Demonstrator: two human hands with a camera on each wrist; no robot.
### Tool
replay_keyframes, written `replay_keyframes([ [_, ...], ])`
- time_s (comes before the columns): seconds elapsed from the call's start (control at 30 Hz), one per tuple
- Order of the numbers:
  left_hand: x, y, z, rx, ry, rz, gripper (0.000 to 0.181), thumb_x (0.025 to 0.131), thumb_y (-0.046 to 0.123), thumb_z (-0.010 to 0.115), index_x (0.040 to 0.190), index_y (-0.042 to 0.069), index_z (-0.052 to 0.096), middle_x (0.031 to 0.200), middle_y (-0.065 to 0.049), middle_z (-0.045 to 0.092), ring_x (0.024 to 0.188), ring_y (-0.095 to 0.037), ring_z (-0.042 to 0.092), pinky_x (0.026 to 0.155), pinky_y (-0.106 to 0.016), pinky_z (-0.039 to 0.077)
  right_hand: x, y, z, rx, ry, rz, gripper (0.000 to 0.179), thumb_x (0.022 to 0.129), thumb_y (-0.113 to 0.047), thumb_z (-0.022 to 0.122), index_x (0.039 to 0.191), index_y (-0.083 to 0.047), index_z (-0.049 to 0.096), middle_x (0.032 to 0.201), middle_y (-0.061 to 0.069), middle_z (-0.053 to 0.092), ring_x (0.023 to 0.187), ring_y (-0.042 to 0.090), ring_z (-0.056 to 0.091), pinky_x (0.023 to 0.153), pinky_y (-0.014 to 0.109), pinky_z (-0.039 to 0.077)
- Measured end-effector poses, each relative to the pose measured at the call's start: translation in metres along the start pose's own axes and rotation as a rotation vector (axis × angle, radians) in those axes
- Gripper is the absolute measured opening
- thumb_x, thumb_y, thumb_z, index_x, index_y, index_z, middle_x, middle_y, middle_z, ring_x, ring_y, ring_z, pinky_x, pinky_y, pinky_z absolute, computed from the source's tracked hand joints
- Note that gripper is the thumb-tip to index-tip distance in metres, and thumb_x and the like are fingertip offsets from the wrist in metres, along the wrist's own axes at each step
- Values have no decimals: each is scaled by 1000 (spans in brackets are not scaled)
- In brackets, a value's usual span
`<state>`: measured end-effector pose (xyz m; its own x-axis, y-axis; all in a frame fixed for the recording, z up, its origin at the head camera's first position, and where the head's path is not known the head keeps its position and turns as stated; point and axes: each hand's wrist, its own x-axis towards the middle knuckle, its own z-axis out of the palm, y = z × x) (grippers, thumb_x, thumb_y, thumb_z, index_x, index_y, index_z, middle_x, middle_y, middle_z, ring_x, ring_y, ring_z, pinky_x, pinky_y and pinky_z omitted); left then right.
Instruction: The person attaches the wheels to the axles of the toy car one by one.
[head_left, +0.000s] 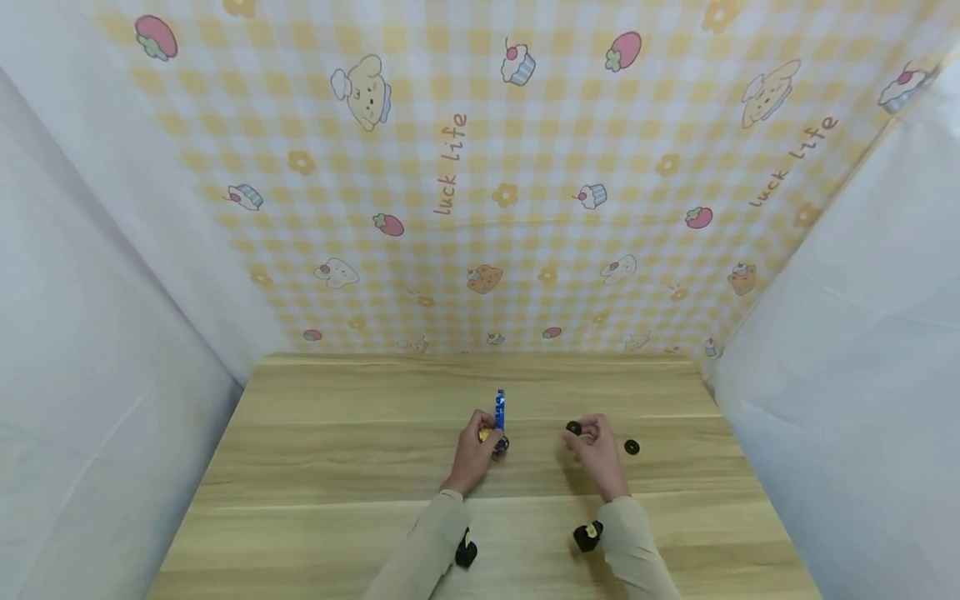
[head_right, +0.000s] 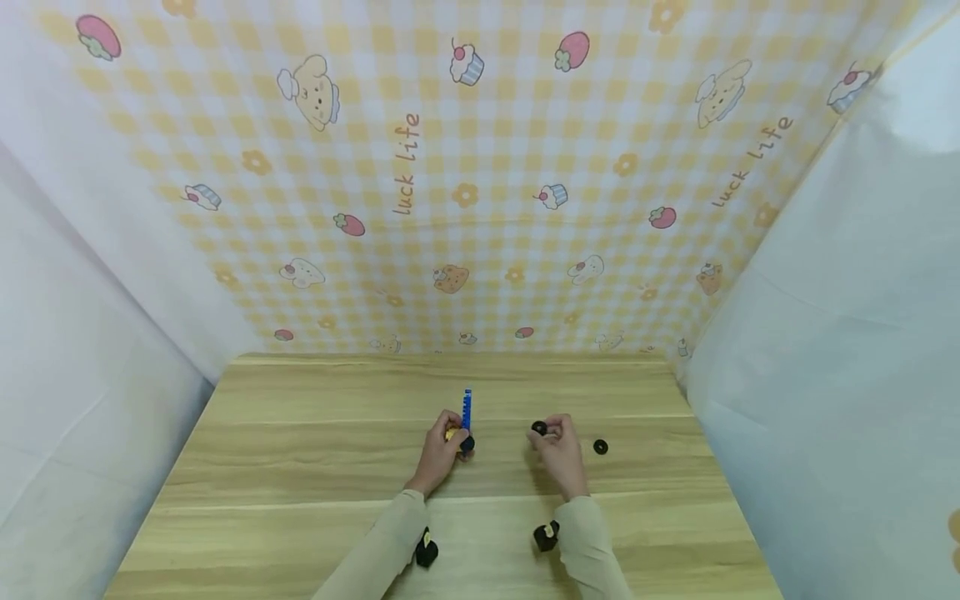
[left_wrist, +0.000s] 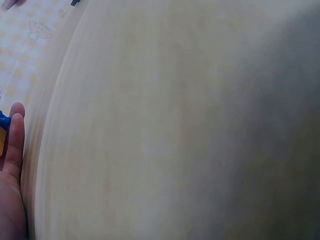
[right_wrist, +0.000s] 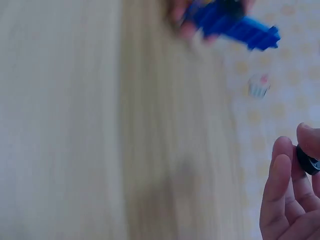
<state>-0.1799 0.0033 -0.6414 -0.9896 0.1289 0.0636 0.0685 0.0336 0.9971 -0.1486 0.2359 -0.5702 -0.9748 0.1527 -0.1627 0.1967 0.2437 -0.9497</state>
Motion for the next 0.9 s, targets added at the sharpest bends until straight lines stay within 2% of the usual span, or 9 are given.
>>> replay_keyframes([
  [0.13,0,-1,1,11,24,-12,15,98,14,61,104,4,51,95,-14,64,65,-10,64,52,-30,56,6,-5,22,117,-39,36,34,95,-18,69,118,-8,46,104,10,67,94,32,69,69,33,56],
  [0.27,0,3,0,-5,30,-29,20,99,13,61,109,0,51,94,-12,61,61,-9,63,52,-36,58,13,-4,43,205,-74,45,34,95,-20,69,120,-6,50,107,11,71,90,24,70,71,32,58],
  [0.37,-4,18,-3,-11,3,-26,23,100,11,59,116,-3,51,96,-13,64,66,-9,64,56,-40,59,19,6,56,260,-91,54,36,95,-22,69,122,-3,55,109,10,74,85,17,71,70,29,58],
  [0.5,-11,37,-6,-24,-30,-41,22,102,9,52,121,-2,53,98,-22,67,68,-17,67,60,-39,60,27,23,67,356,-103,89,35,96,-26,67,121,-4,58,110,6,75,86,14,70,71,27,57],
  [0.57,-11,38,-6,-17,-39,-55,23,103,10,49,123,-1,53,100,-25,67,66,-20,67,58,-36,58,32,30,70,434,-97,115,31,97,-29,66,117,-7,58,109,3,74,88,13,69,71,27,57],
  [0.67,-7,26,-4,-18,-50,-67,27,104,11,47,130,3,50,107,-26,67,66,-23,67,54,-33,56,39,35,74,526,-90,122,23,98,-29,64,110,-11,58,107,1,74,88,13,68,71,27,56],
  [0.77,-1,9,-1,0,-40,-43,34,106,13,46,138,5,44,108,-24,67,66,-24,67,53,-34,55,42,33,80,552,-119,92,19,99,-28,63,107,-12,56,109,2,74,88,13,69,72,28,56],
  [0.83,3,1,0,38,-6,-21,37,106,21,49,141,10,44,106,-19,68,72,-19,66,61,-31,54,43,30,85,533,-154,63,19,100,-28,61,108,-12,54,111,1,74,89,12,69,74,28,57],
  [0.9,6,-1,0,75,18,-5,41,105,28,52,142,13,42,102,-14,68,79,-16,64,72,-30,52,46,28,90,522,-186,37,18,101,-27,60,108,-12,53,108,0,75,88,12,70,74,28,57],
])
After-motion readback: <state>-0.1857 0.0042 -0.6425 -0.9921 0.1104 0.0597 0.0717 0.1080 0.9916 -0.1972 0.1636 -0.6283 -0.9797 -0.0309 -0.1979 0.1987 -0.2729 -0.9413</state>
